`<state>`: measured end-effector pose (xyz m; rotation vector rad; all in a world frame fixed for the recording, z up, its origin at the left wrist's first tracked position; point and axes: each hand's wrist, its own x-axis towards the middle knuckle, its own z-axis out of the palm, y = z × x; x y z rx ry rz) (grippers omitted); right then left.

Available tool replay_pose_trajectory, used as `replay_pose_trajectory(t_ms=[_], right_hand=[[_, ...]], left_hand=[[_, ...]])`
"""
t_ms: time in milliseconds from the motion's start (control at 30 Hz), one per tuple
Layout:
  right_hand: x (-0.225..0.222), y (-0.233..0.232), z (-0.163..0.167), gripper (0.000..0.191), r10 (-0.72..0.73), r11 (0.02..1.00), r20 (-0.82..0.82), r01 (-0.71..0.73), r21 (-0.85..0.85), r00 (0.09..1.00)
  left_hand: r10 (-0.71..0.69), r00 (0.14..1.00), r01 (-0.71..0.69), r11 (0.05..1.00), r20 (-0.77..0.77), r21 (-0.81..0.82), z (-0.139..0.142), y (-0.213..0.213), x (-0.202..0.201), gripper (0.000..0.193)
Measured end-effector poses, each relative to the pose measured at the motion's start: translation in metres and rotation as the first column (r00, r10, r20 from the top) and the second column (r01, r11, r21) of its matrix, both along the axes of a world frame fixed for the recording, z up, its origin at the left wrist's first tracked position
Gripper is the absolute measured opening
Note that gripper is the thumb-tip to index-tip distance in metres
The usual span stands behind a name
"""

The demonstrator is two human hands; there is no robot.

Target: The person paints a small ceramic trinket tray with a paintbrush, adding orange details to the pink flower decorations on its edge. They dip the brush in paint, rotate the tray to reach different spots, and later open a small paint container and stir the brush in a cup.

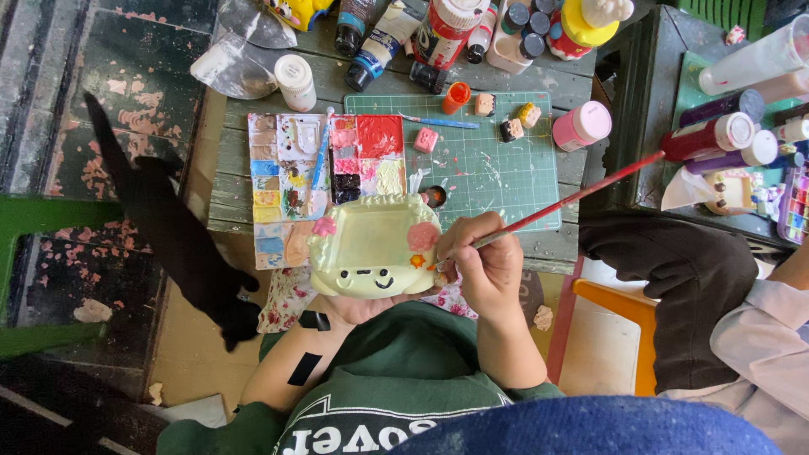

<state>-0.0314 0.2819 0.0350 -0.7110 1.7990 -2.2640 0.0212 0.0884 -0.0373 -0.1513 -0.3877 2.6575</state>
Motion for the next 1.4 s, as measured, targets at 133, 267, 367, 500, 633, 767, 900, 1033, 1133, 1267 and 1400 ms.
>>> replay_pose_trajectory(t_ms=[133, 267, 367, 500, 633, 767, 900, 1033, 1133, 1267, 1400], right_hand=[[0.002, -0.002, -0.002, 0.013, -0.057, 0.998, -0.030, 0.057, 0.016, 0.998], [0.004, -0.002, -0.002, 0.013, -0.086, 0.995, -0.027, 0.087, 0.051, 0.996], [0.006, -0.004, -0.004, 0.013, -0.101, 0.994, -0.041, 0.103, 0.038, 0.994], [0.007, -0.003, -0.005, 0.012, -0.096, 0.993, -0.068, 0.100, 0.057, 0.993], [0.007, -0.001, -0.006, 0.011, -0.064, 0.995, -0.086, 0.070, 0.069, 0.994], [0.006, -0.001, -0.006, 0.008, -0.067, 0.994, -0.093, 0.074, 0.076, 0.993], [0.005, -0.001, -0.007, 0.007, -0.078, 0.992, -0.119, 0.089, 0.088, 0.990], [0.005, -0.001, -0.006, 0.007, -0.104, 0.989, -0.111, 0.115, 0.095, 0.988], [0.005, -0.001, -0.006, 0.009, -0.110, 0.991, -0.110, 0.118, 0.067, 0.988], [0.004, -0.001, -0.006, 0.012, -0.110, 0.994, -0.089, 0.112, 0.018, 0.990], [0.005, -0.003, -0.005, 0.013, -0.115, 0.993, -0.067, 0.114, -0.006, 0.991]], left_hand=[[-0.024, 0.998, 0.026, 0.999, 0.053, -0.021, -0.009, -0.001, 0.002, 0.069], [-0.031, 0.999, 0.035, 0.994, -0.035, 0.105, -0.011, -0.001, 0.004, 0.070], [-0.007, 1.000, 0.007, 1.000, -0.012, -0.012, -0.008, 0.001, 0.004, 0.069], [-0.009, 1.000, 0.008, 0.999, -0.007, -0.041, -0.002, 0.002, 0.002, 0.069], [-0.015, 1.000, 0.016, 0.991, 0.011, -0.134, 0.005, 0.002, 0.000, 0.069], [-0.028, 1.000, 0.027, 0.988, 0.000, -0.151, 0.008, 0.002, -0.001, 0.069], [-0.014, 1.000, 0.014, 0.991, 0.003, -0.133, 0.006, 0.002, 0.000, 0.068], [-0.029, 0.998, 0.034, 0.994, 0.057, -0.100, 0.005, 0.002, 0.001, 0.064], [0.002, 1.000, -0.004, 0.988, -0.008, -0.152, 0.009, 0.003, 0.000, 0.065], [-0.015, 0.999, 0.020, 0.982, 0.031, -0.188, 0.014, 0.003, -0.002, 0.065], [-0.014, 0.999, 0.019, 0.989, 0.039, -0.146, 0.012, 0.002, -0.002, 0.065]])
